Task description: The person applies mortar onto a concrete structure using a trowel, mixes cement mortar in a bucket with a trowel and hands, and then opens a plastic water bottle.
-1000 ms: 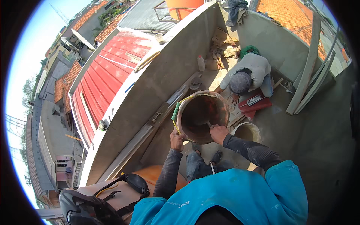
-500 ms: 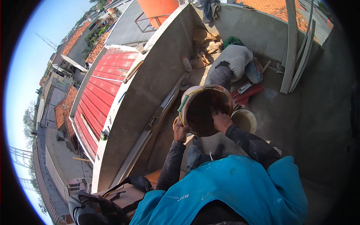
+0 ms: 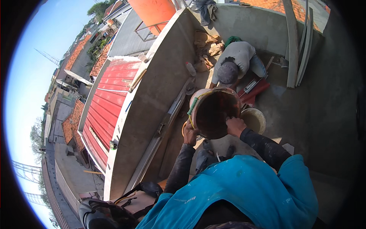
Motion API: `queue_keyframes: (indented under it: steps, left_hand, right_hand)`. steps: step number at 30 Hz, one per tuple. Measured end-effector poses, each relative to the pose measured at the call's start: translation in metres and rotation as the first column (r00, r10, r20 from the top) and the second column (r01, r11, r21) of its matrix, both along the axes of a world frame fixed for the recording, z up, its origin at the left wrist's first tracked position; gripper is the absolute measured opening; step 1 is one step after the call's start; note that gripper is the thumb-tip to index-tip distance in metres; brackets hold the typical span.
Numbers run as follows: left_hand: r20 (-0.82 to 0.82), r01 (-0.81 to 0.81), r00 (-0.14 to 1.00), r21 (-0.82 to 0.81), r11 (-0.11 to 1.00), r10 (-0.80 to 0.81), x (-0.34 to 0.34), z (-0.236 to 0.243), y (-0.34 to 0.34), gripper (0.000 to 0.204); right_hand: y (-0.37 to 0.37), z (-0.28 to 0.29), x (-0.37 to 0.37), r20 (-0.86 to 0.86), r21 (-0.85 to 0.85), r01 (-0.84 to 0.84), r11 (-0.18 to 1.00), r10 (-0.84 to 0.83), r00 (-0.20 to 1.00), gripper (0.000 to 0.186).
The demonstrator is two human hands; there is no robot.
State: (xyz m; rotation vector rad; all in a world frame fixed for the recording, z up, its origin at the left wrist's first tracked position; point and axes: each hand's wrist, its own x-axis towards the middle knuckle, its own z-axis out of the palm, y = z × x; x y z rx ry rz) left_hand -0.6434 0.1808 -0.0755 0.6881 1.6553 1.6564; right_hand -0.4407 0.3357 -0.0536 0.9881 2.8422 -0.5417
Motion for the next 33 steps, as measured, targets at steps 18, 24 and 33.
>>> queue_keyframes:
  steps: [18, 24, 33]
  left_hand:
    - [-0.169, 0.074, 0.983, 0.026, 0.997, -0.068, 0.022, 0.019, 0.012, 0.023]
    - [-0.112, -0.009, 0.994, 0.044, 0.999, 0.014, 0.023, -0.002, 0.009, 0.023]
    - [-0.273, 0.131, 0.957, 0.09, 0.987, -0.102, 0.029, 0.045, 0.015, 0.034]
  right_hand:
    - [0.007, -0.009, 0.01, -0.084, -0.002, 0.133, 0.991, -0.133, 0.988, 0.018]
    - [0.004, 0.014, 0.022, 0.005, -0.021, -0.022, 1.0, 0.022, 1.0, 0.016]
    - [-0.013, -0.055, -0.022, -0.267, 0.159, 0.208, 0.965, -0.161, 0.95, 0.02]
